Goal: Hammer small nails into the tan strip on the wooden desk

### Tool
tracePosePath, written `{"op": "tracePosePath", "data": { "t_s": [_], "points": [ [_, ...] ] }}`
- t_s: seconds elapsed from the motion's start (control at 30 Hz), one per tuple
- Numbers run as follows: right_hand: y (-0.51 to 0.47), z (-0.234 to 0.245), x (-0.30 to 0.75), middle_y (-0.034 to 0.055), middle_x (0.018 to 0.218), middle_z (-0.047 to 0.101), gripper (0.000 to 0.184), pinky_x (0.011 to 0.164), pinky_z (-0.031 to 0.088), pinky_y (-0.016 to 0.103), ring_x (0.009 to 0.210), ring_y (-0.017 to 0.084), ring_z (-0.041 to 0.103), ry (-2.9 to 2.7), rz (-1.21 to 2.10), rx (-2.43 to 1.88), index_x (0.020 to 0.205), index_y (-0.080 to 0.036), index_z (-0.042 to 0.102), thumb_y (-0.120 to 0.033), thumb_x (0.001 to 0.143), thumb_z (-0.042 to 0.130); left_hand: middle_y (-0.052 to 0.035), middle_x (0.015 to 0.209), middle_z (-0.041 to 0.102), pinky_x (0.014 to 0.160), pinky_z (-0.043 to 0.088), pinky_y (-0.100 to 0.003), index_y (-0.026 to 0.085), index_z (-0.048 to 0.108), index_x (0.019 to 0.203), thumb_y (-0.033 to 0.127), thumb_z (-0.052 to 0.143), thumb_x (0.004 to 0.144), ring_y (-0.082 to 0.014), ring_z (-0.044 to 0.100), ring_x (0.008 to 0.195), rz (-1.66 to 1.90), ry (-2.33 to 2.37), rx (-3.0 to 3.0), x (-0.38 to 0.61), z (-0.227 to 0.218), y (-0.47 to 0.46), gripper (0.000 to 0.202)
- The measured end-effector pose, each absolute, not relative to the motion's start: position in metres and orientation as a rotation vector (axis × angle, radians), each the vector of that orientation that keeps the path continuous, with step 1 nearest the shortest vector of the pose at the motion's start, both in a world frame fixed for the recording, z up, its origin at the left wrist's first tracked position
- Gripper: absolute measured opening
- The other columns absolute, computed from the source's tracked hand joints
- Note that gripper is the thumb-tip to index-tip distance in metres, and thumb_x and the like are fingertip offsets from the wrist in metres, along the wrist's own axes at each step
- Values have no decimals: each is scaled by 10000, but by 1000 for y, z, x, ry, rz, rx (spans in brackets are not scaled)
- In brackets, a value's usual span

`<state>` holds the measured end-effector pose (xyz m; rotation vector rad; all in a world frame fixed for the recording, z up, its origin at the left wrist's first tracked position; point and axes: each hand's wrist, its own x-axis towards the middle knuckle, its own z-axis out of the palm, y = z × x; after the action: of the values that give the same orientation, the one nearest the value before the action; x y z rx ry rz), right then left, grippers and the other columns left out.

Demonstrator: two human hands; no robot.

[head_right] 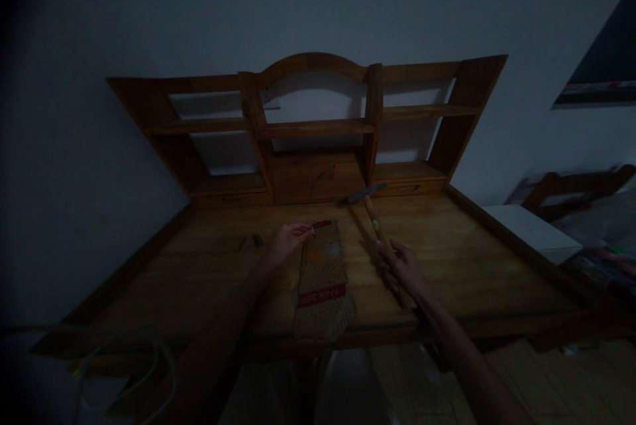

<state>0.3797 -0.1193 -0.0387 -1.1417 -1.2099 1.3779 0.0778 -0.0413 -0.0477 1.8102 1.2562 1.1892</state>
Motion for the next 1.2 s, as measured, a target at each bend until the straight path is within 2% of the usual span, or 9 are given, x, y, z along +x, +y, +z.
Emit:
{"op": "tracePosePath", "data": {
  "t_s": [0.13,0.33,0.53,0.77,0.93,1.2],
  "points": [
    [-121,-35,377,-113,462,340,390,225,260,170,265,46,273,-1241,1342,-1197,785,-217,443,-581,811,580,-61,844,748,687,540,-279,180,728,875,341,648,799,-201,705,757,1174,1284,1890,78,-44,-45,195],
    [-126,-16,371,-92,487,378,422,283,237,169,309,55,312,-1383,1136,-1343,867,-192,522,-612,823,530,-45,865,753,673,534,-248,183,736,893,323,646,818,-173,702,744,1136,1339,1969,78,-46,-44,183],
    [-144,37,359,-23,566,497,326,407,310,199,464,103,475,-1835,737,-1451,790,-185,534,-502,862,510,-46,897,753,687,526,-244,183,743,889,304,649,820,-179,703,779,1140,1337,1990,77,-44,-45,169],
    [-166,79,338,20,583,560,267,446,312,228,502,138,541,-2088,603,-1623,739,-193,507,-410,885,458,-52,933,750,717,503,-255,191,757,892,265,648,821,-189,699,823,1075,1389,2069,79,-33,-50,149],
    [-171,85,335,28,601,585,244,453,325,231,503,141,557,-2097,595,-1616,754,-192,509,-380,896,446,-45,938,750,714,494,-256,205,755,921,264,629,835,-186,695,817,1045,1386,2088,79,-31,-50,164],
    [-172,67,334,51,621,623,297,462,326,240,518,149,575,-2178,560,-1558,760,-178,558,-410,906,443,-54,915,753,677,483,-246,191,760,915,249,650,818,-190,693,780,1044,1433,2094,81,-30,-50,157]
  ]
}}
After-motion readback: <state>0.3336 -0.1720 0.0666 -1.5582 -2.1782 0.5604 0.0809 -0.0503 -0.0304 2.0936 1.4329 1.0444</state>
